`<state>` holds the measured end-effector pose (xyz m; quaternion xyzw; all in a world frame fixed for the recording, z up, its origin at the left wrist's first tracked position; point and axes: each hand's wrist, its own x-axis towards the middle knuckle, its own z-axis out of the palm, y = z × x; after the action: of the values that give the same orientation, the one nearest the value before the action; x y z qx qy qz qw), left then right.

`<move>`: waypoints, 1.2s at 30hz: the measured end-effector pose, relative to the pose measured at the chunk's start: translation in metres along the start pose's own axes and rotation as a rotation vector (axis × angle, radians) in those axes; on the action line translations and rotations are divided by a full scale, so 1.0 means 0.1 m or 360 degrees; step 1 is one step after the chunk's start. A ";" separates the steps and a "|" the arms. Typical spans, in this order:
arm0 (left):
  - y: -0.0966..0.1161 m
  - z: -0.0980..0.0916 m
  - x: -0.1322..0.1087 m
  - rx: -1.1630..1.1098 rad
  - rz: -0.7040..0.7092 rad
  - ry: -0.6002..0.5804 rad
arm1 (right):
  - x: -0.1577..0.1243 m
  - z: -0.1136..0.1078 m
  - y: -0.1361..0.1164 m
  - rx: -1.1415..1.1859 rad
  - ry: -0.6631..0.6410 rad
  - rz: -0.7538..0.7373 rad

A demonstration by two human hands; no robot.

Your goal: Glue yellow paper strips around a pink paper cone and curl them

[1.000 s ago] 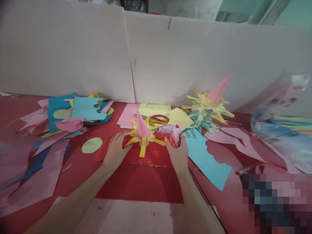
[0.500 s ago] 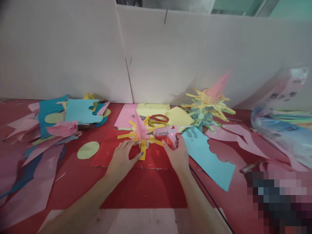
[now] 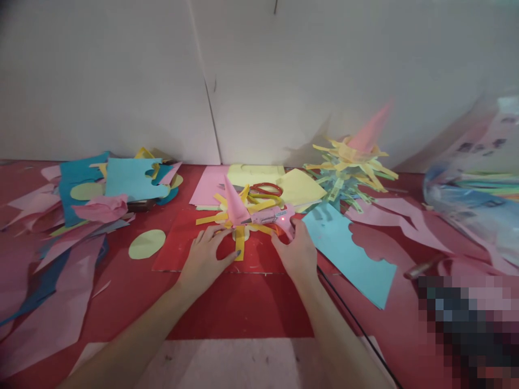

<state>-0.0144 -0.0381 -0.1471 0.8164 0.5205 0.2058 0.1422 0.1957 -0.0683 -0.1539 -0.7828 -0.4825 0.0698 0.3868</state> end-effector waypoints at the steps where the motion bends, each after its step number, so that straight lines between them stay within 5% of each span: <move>1: 0.00 0.00 0.00 -0.0008 0.0016 0.0011 | 0.00 0.00 0.00 0.0011 0.0003 -0.0011; 25: 0.00 0.00 -0.04 0.0053 0.0417 -0.0075 | 0.02 0.02 0.02 0.0073 0.0008 -0.0033; 36: 0.01 -0.02 -0.05 -0.0181 0.0504 -0.0158 | 0.01 0.03 0.07 -0.0052 0.0207 -0.0334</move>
<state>-0.0170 -0.0430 -0.1457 0.8880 0.3652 0.2142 0.1794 0.1996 -0.0676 -0.1603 -0.7371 -0.5366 -0.0300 0.4097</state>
